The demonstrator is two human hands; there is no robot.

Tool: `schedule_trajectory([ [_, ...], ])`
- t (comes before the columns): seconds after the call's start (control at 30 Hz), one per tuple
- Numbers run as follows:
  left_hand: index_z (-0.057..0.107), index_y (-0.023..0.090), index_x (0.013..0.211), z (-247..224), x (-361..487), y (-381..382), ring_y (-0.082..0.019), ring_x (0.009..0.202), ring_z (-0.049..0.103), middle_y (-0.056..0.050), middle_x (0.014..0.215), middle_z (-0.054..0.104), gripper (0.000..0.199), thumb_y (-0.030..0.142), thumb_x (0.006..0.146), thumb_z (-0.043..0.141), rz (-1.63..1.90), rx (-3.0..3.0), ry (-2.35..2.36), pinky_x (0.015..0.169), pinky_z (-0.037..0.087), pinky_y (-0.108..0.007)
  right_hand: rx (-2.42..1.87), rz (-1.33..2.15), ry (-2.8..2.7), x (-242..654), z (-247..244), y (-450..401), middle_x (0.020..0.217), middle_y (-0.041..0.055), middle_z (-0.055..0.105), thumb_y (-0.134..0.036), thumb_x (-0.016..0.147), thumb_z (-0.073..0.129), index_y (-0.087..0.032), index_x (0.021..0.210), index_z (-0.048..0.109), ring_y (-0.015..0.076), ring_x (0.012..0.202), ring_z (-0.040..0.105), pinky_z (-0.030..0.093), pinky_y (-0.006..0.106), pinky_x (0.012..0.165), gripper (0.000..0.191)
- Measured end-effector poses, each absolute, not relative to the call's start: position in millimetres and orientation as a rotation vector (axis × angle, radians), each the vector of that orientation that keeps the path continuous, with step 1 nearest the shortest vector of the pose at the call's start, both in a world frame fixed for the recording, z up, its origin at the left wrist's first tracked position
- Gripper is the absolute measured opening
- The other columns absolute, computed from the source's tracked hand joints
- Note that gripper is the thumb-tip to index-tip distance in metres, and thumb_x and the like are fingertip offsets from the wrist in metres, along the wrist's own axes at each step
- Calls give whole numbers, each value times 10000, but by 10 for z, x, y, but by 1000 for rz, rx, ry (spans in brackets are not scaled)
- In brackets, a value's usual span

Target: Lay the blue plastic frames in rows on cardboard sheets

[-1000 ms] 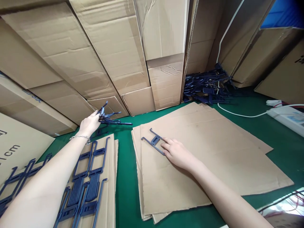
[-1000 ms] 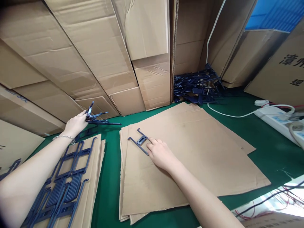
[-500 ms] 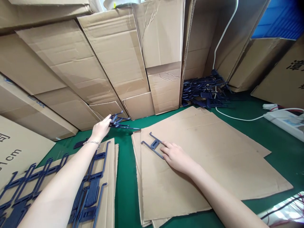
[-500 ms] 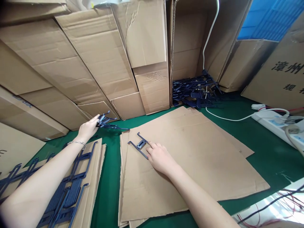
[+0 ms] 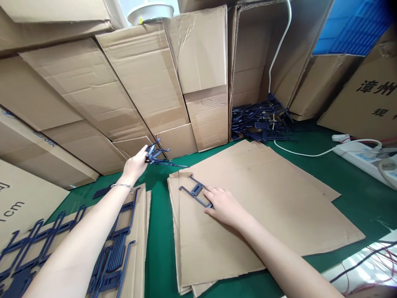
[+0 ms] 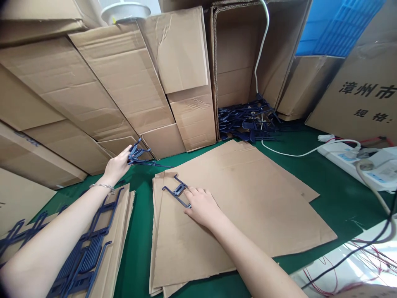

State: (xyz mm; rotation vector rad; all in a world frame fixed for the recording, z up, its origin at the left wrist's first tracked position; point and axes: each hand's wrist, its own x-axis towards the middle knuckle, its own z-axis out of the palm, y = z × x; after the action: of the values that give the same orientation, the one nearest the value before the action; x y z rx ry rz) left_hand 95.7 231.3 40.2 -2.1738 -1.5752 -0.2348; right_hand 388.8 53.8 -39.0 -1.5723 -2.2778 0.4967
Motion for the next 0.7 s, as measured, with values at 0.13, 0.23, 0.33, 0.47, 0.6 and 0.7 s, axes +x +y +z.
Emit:
schedule_trajectory([
  [0.13,560,160,1113,512,1108,2266,-319,985,594,-50,1400,359,353,172,795,408,-364,-2181,-1603,794,508,-432,-1575,507,-2250,3890,-360,534,1371,88,416,-326,801,544,-189,1266,474,274,1162,431,319,406,960,490],
  [0.23,547,164,1140,591,1244,2222,-306,1062,557,-42,1403,357,377,161,794,397,-433,-2215,-1586,853,489,-418,-1543,562,-2222,3905,-333,541,1363,79,426,-327,794,543,-207,1273,463,267,1159,434,320,402,959,500],
  [0.33,545,169,1142,704,1406,2125,-286,1128,516,-29,1409,351,384,149,785,403,-476,-2260,-1556,903,466,-385,-1528,615,-2169,3917,-330,562,1365,90,419,-354,792,540,-205,1312,421,262,1184,413,307,412,974,553],
  [0.47,504,207,1213,913,1659,1952,-268,1125,523,-17,1412,352,458,132,765,450,-596,-2303,-1521,934,443,-344,-1478,649,-2036,3927,-333,605,1380,90,397,-394,788,549,-215,1376,331,250,1247,346,261,427,1017,652],
  [0.6,582,194,1126,1177,1980,1840,-303,1039,572,-69,1147,609,370,181,771,481,-729,-2227,-1673,870,464,-373,-1283,888,-1692,3962,-295,646,1427,100,324,-501,741,591,-186,1422,235,233,1302,283,242,387,1059,831],
  [0.7,654,149,904,1349,2253,1776,-309,925,611,-70,899,676,240,221,684,590,-776,-2325,-1800,793,490,-357,-1083,1117,-1357,4004,-270,696,1447,94,287,-542,681,641,-211,1443,142,215,1314,278,270,370,1054,970],
])
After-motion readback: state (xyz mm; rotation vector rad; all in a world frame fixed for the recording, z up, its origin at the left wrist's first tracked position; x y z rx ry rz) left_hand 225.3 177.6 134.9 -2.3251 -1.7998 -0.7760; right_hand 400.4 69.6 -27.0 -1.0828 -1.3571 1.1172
